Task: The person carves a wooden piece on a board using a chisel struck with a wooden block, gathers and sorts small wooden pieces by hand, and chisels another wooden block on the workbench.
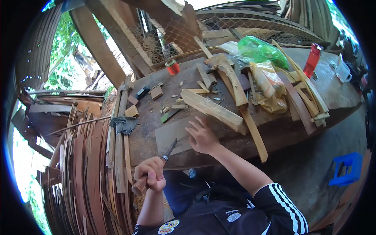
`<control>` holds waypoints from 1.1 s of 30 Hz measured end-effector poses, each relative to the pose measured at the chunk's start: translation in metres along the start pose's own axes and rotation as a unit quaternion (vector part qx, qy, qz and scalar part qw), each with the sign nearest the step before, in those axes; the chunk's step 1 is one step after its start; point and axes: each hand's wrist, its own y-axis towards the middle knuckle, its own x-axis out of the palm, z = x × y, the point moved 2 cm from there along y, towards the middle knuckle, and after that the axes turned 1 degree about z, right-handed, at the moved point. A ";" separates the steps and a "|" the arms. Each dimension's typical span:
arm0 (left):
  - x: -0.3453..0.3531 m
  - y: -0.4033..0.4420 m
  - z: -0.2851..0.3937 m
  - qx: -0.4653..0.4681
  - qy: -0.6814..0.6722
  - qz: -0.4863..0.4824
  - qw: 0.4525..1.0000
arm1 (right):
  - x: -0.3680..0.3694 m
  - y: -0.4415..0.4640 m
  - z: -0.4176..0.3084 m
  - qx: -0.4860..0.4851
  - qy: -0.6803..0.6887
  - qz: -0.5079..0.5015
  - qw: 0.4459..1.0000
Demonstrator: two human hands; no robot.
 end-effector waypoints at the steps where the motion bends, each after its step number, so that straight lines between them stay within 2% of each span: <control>1: 0.002 -0.009 0.000 0.007 0.008 0.001 1.000 | 0.000 -0.001 0.000 -0.002 -0.007 0.000 1.000; 6: 0.008 -0.053 -0.010 0.061 0.044 -0.021 0.997 | 0.006 -0.001 0.003 -0.003 -0.008 0.014 1.000; 9: 0.004 -0.083 -0.011 0.072 0.091 0.018 0.993 | 0.005 -0.002 0.004 0.001 -0.002 0.013 1.000; 11: -0.003 -0.097 -0.009 0.070 0.128 0.018 0.989 | 0.006 -0.002 0.003 -0.007 -0.012 0.019 1.000; 14: -0.008 -0.107 -0.009 0.118 0.222 0.002 0.968 | 0.000 -0.002 0.001 0.003 -0.007 0.010 1.000; 17: -0.021 -0.124 -0.012 0.092 0.344 -0.018 0.934 | 0.005 -0.002 0.004 0.008 -0.005 0.010 1.000; 21: -0.029 -0.145 -0.036 0.059 0.424 -0.027 0.903 | 0.002 -0.002 0.001 -0.006 0.000 0.051 0.999; 27: -0.046 -0.109 -0.069 0.099 0.501 -0.100 0.854 | 0.001 0.001 0.001 0.010 -0.006 0.038 0.999; 30: -0.057 -0.080 -0.084 0.088 0.515 -0.116 0.845 | 0.000 0.003 0.003 0.005 -0.036 0.040 0.999; 33: -0.074 -0.084 -0.112 0.068 0.568 -0.044 0.819 | 0.001 0.000 -0.003 -0.004 -0.032 0.040 0.999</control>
